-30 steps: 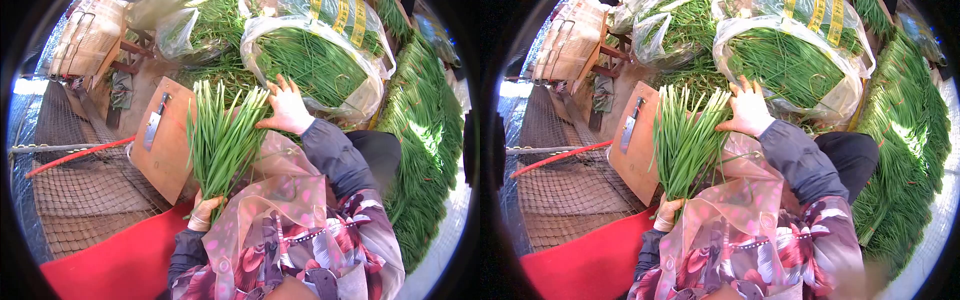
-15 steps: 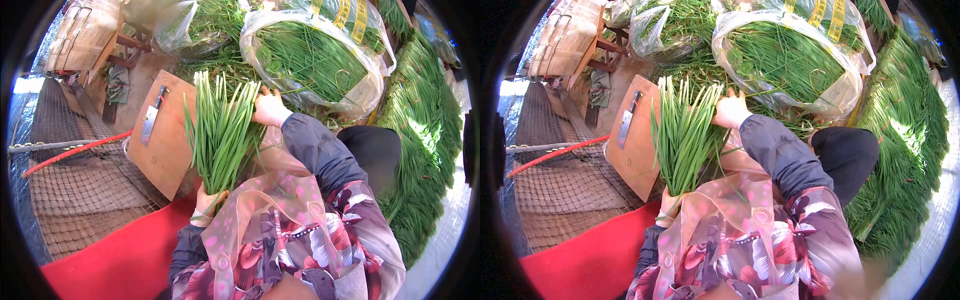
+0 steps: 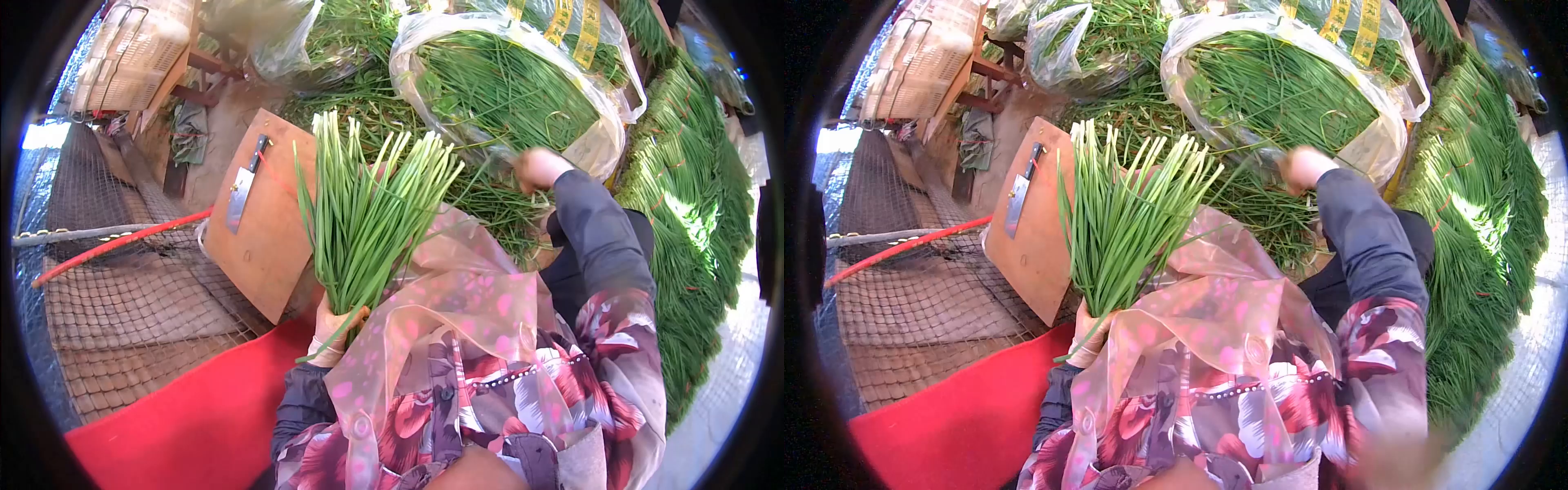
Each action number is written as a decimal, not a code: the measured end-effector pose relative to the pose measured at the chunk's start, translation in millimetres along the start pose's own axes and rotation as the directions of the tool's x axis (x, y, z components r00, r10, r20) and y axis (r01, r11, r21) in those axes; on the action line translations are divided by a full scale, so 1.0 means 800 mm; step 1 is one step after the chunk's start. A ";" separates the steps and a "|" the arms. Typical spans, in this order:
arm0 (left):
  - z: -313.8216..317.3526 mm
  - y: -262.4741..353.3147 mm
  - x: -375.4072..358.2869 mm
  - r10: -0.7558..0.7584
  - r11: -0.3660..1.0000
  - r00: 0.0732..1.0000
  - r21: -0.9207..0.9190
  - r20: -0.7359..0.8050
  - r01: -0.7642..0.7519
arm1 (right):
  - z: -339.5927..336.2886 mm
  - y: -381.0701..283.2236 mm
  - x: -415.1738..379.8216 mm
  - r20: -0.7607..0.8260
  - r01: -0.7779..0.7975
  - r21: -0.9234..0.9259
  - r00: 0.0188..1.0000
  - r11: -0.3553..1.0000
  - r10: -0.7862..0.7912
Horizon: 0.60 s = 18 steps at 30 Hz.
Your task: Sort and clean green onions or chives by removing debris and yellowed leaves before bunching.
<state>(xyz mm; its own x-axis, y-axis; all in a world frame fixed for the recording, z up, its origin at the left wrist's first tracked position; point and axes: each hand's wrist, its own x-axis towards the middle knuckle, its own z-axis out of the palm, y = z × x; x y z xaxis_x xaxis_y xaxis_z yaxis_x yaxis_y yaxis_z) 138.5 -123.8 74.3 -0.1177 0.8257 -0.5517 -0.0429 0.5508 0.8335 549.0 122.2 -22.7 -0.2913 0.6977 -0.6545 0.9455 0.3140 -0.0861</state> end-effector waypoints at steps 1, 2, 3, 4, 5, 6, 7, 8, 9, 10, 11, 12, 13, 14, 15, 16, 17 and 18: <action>0.002 0.003 -0.001 -0.023 1.000 1.000 -0.001 -0.005 0.023 | -0.003 -0.010 -0.022 -0.064 -0.203 0.115 0.975 0.972 0.211; 0.004 0.001 0.000 -0.020 1.000 1.000 -0.007 -0.010 0.020 | -0.014 -0.025 -0.034 -0.254 -0.219 0.300 0.920 0.929 0.299; 0.005 -0.001 0.000 0.000 1.000 1.000 0.009 -0.002 0.000 | -0.026 -0.039 -0.040 -0.397 -0.035 0.433 0.890 0.901 0.225; 0.004 -0.002 -0.001 0.020 0.999 1.000 0.027 0.003 -0.020 | -0.039 -0.057 -0.047 -0.537 0.168 0.527 0.826 0.833 0.173; 0.004 -0.006 0.000 0.027 0.999 1.000 0.031 -0.008 -0.027 | -0.063 -0.091 -0.066 -0.669 0.382 0.533 0.737 0.755 0.099; 0.007 -0.012 0.001 0.036 0.999 0.999 -0.016 -0.020 -0.036 | -0.088 -0.126 -0.084 -0.655 0.430 0.570 0.752 0.700 0.072; 0.010 -0.013 0.003 0.049 0.997 0.998 -0.063 -0.027 -0.051 | -0.098 -0.146 -0.078 -0.795 0.568 0.312 0.595 0.762 -0.117; 0.016 -0.010 0.003 0.118 0.993 0.993 -0.027 -0.017 -0.118 | -0.113 -0.165 -0.075 -0.805 0.588 0.204 0.555 0.783 -0.207; 0.017 -0.012 0.004 0.127 0.991 0.992 -0.024 -0.020 -0.128 | -0.111 -0.183 -0.060 -0.875 0.507 0.008 0.422 0.862 -0.240; 0.016 -0.017 0.006 0.118 0.993 0.993 -0.028 -0.012 -0.119 | -0.112 -0.199 -0.044 -0.810 0.462 -0.006 0.517 0.887 -0.275; 0.013 -0.023 0.007 0.108 0.994 0.994 -0.031 -0.002 -0.108 | -0.114 -0.214 -0.031 -0.735 0.417 -0.025 0.609 0.909 -0.299; 0.005 -0.031 0.007 0.161 0.986 0.986 0.031 0.052 -0.163 | -0.116 -0.225 -0.021 -0.588 0.467 0.087 0.737 0.880 -0.333; 0.005 -0.029 0.006 0.167 0.985 0.985 0.034 0.052 -0.169 | -0.116 -0.232 -0.011 -0.417 0.490 0.205 0.827 0.847 -0.377; 0.006 -0.026 0.006 0.148 0.989 0.988 -0.028 0.044 -0.147 | -0.111 -0.237 -0.003 -0.401 0.486 0.409 0.856 0.773 -0.326; 0.007 -0.026 0.006 0.125 0.988 0.991 -0.093 0.038 -0.121 | -0.113 -0.233 -0.003 -0.401 0.488 0.404 0.855 0.774 -0.330; 0.001 -0.029 0.009 0.110 0.992 0.993 -0.068 0.032 -0.107 | -0.113 -0.222 -0.005 -0.429 0.516 0.614 0.853 0.598 -0.296; -0.005 -0.028 0.010 0.110 0.991 0.993 -0.074 0.032 -0.107 | -0.113 -0.211 -0.008 -0.447 0.514 0.772 0.857 0.375 -0.255; -0.012 -0.024 0.011 0.091 0.996 0.994 0.009 0.064 -0.092 | -0.117 -0.200 -0.010 -0.392 0.435 0.844 0.900 0.314 -0.193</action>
<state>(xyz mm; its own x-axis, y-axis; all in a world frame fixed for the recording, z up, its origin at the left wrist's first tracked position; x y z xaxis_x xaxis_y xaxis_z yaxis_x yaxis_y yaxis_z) 129.1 -128.1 53.9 -0.0579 0.8785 -0.4742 -0.0233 0.4737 0.8804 386.5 126.8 66.5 -0.5018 0.8191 -0.2779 0.2927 -0.1415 -0.9457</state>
